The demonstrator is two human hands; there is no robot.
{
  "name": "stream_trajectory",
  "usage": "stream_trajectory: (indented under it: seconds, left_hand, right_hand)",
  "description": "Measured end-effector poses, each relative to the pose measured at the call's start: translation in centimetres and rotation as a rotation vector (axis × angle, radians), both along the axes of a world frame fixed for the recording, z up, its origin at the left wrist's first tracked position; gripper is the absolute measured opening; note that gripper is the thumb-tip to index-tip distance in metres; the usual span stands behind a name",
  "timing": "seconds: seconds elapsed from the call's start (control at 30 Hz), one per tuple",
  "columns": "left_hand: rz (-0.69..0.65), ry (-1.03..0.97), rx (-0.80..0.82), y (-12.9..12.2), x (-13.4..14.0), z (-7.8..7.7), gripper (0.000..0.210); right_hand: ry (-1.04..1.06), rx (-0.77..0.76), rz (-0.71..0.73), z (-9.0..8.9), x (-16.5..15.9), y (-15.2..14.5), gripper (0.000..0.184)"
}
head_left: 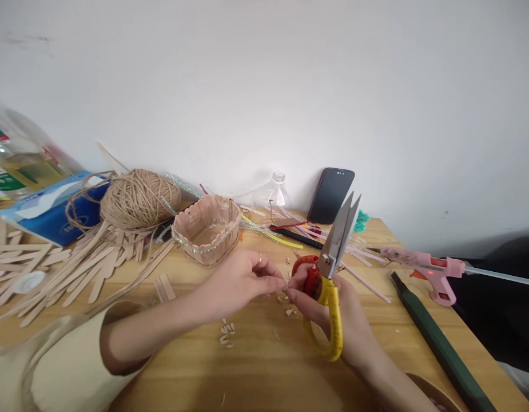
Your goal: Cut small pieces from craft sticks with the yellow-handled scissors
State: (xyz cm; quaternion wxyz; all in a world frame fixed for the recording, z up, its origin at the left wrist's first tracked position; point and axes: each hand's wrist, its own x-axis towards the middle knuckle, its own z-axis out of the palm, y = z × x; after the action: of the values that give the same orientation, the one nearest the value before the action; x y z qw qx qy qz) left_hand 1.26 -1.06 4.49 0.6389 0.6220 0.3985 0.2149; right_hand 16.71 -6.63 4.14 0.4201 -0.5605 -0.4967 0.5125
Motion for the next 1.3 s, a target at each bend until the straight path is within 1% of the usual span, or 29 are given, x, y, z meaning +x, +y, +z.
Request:
stream_trajectory:
  seconds: [0.1, 0.17, 0.23, 0.3, 0.4, 0.47, 0.6, 0.73, 0.77, 0.83, 0.9, 0.93, 1.03, 1.13, 1.23, 1.3]
  left_hand:
    - [0.011, -0.078, -0.168, 0.07, -0.08, -0.30, 0.013]
    - [0.034, -0.119, -0.216, 0.08, -0.08, -0.34, 0.018]
    - [0.069, -0.126, -0.196, 0.13, -0.04, -0.27, 0.020]
    - [0.085, -0.096, -0.136, 0.23, 0.03, -0.17, 0.015]
    - [0.023, -0.048, -0.076, 0.41, 0.05, -0.05, 0.010]
    - [-0.013, -0.017, -0.091, 0.50, 0.02, -0.02, 0.010]
    - [-0.010, 0.031, -0.141, 0.56, 0.02, -0.04, 0.010]
    - [-0.018, 0.004, -0.141, 0.52, 0.17, -0.19, 0.005]
    - [-0.023, 0.008, -0.128, 0.51, 0.17, -0.25, 0.006]
    - [-0.051, 0.028, -0.080, 0.48, 0.09, -0.33, 0.015]
    - [-0.083, 0.046, -0.020, 0.48, -0.05, -0.34, 0.025]
    - [-0.085, 0.048, 0.008, 0.49, -0.12, -0.32, 0.026]
    - [-0.033, -0.009, 0.034, 0.60, -0.18, -0.21, 0.018]
    - [0.041, -0.088, -0.017, 0.67, -0.05, -0.20, 0.004]
    - [0.073, -0.100, -0.037, 0.56, 0.06, -0.31, 0.006]
    - [0.075, -0.089, 0.014, 0.44, 0.07, -0.40, 0.006]
  right_hand:
    - [-0.008, 0.029, -0.014, -0.10, 0.14, -0.03, 0.019]
    - [-0.018, 0.037, -0.026, -0.15, 0.30, 0.03, 0.019]
    - [-0.020, 0.018, -0.027, -0.16, 0.45, 0.13, 0.019]
    - [-0.019, -0.012, -0.014, -0.08, 0.49, 0.22, 0.019]
    - [0.005, -0.044, 0.003, 0.10, 0.40, 0.28, 0.020]
    - [0.028, -0.053, -0.002, 0.12, 0.32, 0.30, 0.021]
    - [-0.003, -0.063, -0.021, -0.18, 0.26, 0.35, 0.024]
    - [-0.100, 0.021, -0.056, -0.46, 0.22, 0.29, 0.018]
    - [-0.121, 0.047, -0.061, -0.48, 0.20, 0.26, 0.017]
    - [-0.147, 0.077, -0.069, -0.45, 0.17, 0.20, 0.016]
    - [-0.168, 0.080, -0.084, -0.41, 0.17, 0.16, 0.016]
    - [-0.180, 0.075, -0.091, -0.40, 0.19, 0.16, 0.016]
    - [-0.195, 0.058, -0.101, -0.48, 0.24, 0.24, 0.015]
    - [-0.187, 0.052, -0.101, -0.64, 0.19, 0.35, 0.017]
    - [-0.188, 0.051, -0.108, -0.73, 0.10, 0.38, 0.018]
    - [-0.187, 0.058, -0.110, -0.72, 0.08, 0.34, 0.017]
